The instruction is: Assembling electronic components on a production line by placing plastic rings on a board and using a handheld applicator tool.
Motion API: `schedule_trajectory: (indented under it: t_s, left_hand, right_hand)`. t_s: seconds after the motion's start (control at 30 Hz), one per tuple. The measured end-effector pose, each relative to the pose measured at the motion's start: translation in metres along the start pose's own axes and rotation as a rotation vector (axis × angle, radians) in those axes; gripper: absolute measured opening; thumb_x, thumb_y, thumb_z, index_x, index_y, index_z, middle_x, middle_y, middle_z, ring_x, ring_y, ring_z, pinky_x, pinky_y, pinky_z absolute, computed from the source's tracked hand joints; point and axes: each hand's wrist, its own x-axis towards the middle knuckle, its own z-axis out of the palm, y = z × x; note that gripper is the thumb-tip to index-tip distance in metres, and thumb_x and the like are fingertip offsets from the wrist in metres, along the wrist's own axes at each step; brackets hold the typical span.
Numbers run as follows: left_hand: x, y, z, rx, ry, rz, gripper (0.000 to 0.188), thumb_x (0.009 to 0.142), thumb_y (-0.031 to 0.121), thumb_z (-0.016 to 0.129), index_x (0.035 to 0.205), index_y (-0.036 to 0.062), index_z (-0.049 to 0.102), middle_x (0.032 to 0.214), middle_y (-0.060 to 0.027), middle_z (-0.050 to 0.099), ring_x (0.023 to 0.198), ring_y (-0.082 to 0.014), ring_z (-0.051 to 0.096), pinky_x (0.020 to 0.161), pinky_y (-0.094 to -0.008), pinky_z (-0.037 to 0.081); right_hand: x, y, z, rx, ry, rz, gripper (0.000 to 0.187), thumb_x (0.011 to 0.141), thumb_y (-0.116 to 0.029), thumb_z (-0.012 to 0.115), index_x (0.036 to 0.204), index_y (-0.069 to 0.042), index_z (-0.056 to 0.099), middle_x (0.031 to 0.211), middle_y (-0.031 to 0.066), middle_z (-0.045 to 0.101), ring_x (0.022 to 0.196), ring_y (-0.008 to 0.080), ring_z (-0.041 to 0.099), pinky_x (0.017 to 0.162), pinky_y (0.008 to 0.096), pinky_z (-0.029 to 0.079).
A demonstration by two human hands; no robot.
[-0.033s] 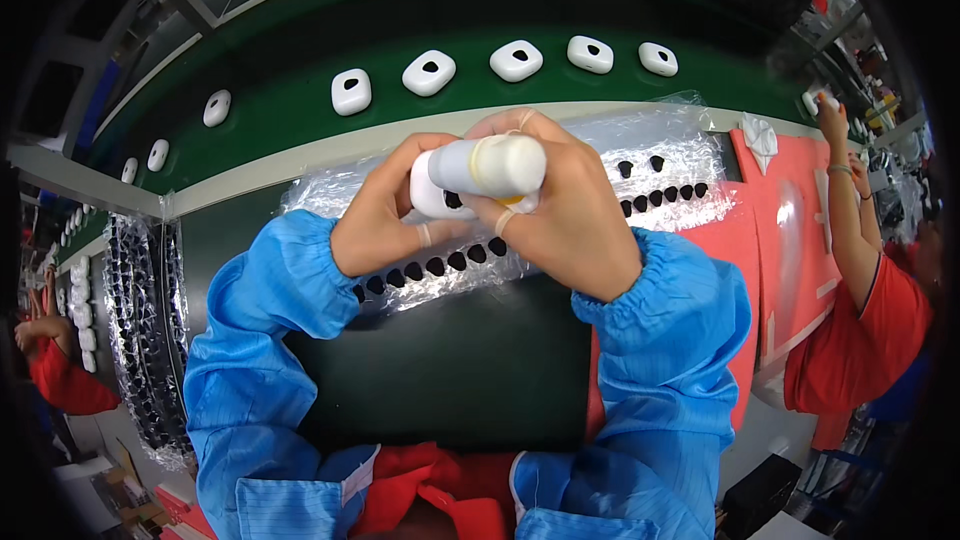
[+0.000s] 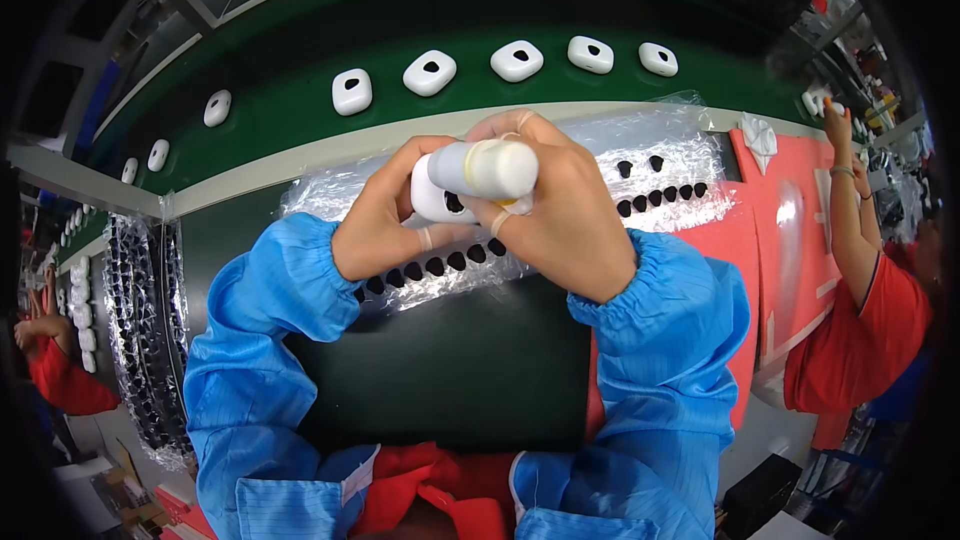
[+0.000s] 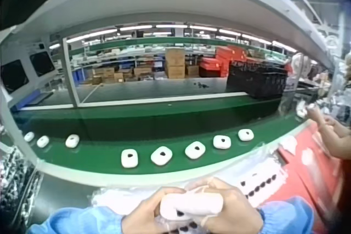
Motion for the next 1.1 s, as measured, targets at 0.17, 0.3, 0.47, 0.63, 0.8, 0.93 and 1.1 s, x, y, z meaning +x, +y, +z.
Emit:
schedule_trajectory:
  t_s: [0.17, 0.3, 0.47, 0.63, 0.8, 0.93, 1.1]
  left_hand:
    - [-0.004, 0.000, 0.002, -0.125, 0.012, -0.074, 0.058, 0.065, -0.004, 0.068, 0.114, 0.0087, 0.038, 0.108, -0.0077, 0.047, 0.103, -0.0201, 0.050, 0.087, -0.0334, 0.045]
    - [-0.002, 0.000, 0.000, -0.239, -0.027, -0.131, 0.059, 0.065, -0.004, 0.069, 0.114, 0.0076, 0.038, 0.109, -0.0080, 0.046, 0.103, -0.0200, 0.050, 0.087, -0.0329, 0.046]
    - [-0.002, -0.004, 0.001, -0.279, -0.019, -0.104, 0.058, 0.067, -0.004, 0.068, 0.114, 0.0063, 0.037, 0.109, -0.0081, 0.047, 0.103, -0.0200, 0.050, 0.085, -0.0321, 0.046]
    - [-0.002, -0.001, 0.003, -0.339, -0.031, -0.160, 0.052, 0.071, -0.004, 0.065, 0.113, 0.0056, 0.037, 0.107, -0.0091, 0.048, 0.098, -0.0195, 0.052, 0.080, -0.0308, 0.049]
    - [0.000, 0.004, -0.004, -0.291, 0.013, -0.111, 0.046, 0.075, -0.004, 0.061, 0.113, 0.0046, 0.037, 0.102, -0.0108, 0.050, 0.087, -0.0186, 0.057, 0.070, -0.0296, 0.052]
    - [-0.002, 0.009, -0.008, -0.243, 0.006, -0.094, 0.044, 0.075, -0.004, 0.059, 0.113, 0.0036, 0.037, 0.099, -0.0107, 0.051, 0.081, -0.0175, 0.057, 0.066, -0.0283, 0.052]
    - [-0.004, 0.001, -0.012, -0.316, -0.020, -0.187, 0.042, 0.075, -0.003, 0.059, 0.111, 0.0033, 0.038, 0.095, -0.0097, 0.052, 0.078, -0.0171, 0.057, 0.063, -0.0276, 0.053]
  right_hand:
    - [0.000, 0.001, 0.005, -0.067, -0.022, -0.029, 0.035, 0.065, 0.007, 0.062, 0.097, -0.002, 0.052, 0.091, 0.0067, 0.056, 0.085, 0.0142, 0.057, 0.074, 0.0271, 0.048]
    - [0.000, 0.001, 0.005, -0.049, -0.018, 0.017, 0.033, 0.065, 0.007, 0.062, 0.095, -0.001, 0.052, 0.092, 0.0062, 0.056, 0.085, 0.0145, 0.057, 0.074, 0.0274, 0.047]
    - [0.001, 0.005, 0.008, -0.028, 0.009, -0.012, 0.026, 0.063, 0.006, 0.063, 0.087, 0.001, 0.056, 0.093, 0.0097, 0.055, 0.083, 0.0223, 0.058, 0.072, 0.0302, 0.048]
    - [-0.001, 0.007, 0.004, -0.081, -0.048, -0.023, 0.033, 0.064, 0.006, 0.064, 0.095, -0.002, 0.052, 0.096, 0.0069, 0.054, 0.087, 0.0172, 0.056, 0.077, 0.0278, 0.046]
    - [-0.002, -0.008, 0.007, 0.190, 0.125, -0.076, 0.043, 0.065, 0.001, 0.069, 0.103, -0.003, 0.048, 0.097, 0.0107, 0.054, 0.090, 0.0202, 0.056, 0.079, 0.0295, 0.045]
    - [-0.008, -0.010, 0.006, -0.088, 0.051, -0.307, 0.035, 0.069, -0.004, 0.067, 0.100, -0.002, 0.051, 0.098, 0.0138, 0.057, 0.089, 0.0232, 0.058, 0.077, 0.0300, 0.046]
    - [-0.002, 0.000, 0.004, -0.107, -0.063, -0.061, 0.032, 0.072, -0.005, 0.065, 0.100, -0.003, 0.051, 0.092, 0.0092, 0.059, 0.084, 0.0169, 0.059, 0.073, 0.0275, 0.046]
